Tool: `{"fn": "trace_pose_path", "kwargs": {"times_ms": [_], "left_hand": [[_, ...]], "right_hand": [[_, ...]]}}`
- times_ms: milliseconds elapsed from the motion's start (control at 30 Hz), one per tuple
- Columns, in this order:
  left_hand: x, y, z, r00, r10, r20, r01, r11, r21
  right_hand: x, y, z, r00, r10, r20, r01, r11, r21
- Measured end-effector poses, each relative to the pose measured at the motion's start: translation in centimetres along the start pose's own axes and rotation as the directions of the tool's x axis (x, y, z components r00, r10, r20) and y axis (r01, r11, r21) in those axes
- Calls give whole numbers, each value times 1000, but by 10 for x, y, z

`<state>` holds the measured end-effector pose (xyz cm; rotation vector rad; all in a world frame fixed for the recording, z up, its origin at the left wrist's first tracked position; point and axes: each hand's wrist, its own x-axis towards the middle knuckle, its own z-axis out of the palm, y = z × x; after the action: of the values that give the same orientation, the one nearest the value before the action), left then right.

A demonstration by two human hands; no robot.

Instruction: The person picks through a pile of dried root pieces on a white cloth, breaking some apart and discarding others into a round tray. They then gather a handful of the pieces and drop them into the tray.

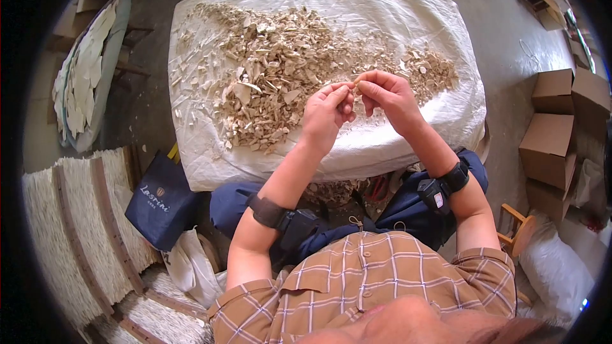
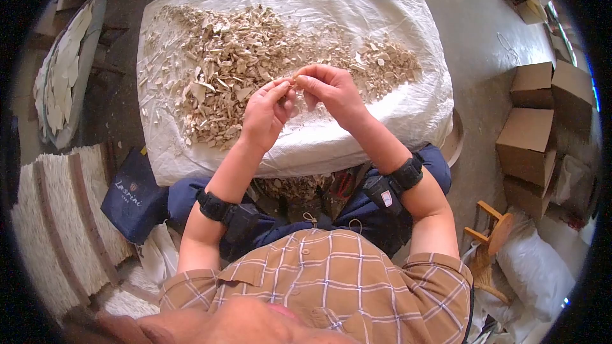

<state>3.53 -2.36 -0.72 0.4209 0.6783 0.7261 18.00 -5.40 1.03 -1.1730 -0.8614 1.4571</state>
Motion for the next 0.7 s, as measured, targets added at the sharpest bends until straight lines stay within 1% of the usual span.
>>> {"fn": "trace_pose_path", "kwargs": {"times_ms": [33, 167, 233, 267, 333, 367, 433, 567, 633, 700], "left_hand": [[0, 0, 1, 1000, 13, -19, -12, 999, 34], [1, -1, -2, 1000, 18, 7, -18, 999, 30], [0, -1, 1, 999, 28, -31, -25, 996, 86], [-1, -1, 2, 999, 26, -32, -24, 996, 86], [-1, -1, 2, 995, 92, -40, -83, 981, 174], [-1, -2, 2, 995, 91, -40, -83, 981, 174], [-1, -3, 2, 988, 152, -36, -139, 961, 241], [-2, -3, 5, 984, 170, -47, -152, 954, 260], [-3, -5, 6, 973, 230, -27, -203, 904, 376], [-2, -5, 3, 971, 238, -15, -212, 889, 405]], "right_hand": [[0, 0, -1, 1000, -5, -9, 5, 1000, -20], [1, 0, -3, 999, -6, -38, 5, 999, -41], [2, 0, -2, 999, -7, -43, 5, 999, -48], [2, 0, -2, 999, -6, -44, 4, 999, -47], [1, 0, -2, 999, 0, -52, -3, 998, -66], [1, 1, -2, 999, 0, -53, -4, 998, -66], [2, 2, -1, 997, -19, -69, 13, 995, -95], [2, 4, -2, 996, -43, -77, 33, 991, -130], [2, 4, -1, 995, -51, -82, 36, 985, -167], [1, 4, -1, 995, -60, -77, 44, 980, -194]]}}
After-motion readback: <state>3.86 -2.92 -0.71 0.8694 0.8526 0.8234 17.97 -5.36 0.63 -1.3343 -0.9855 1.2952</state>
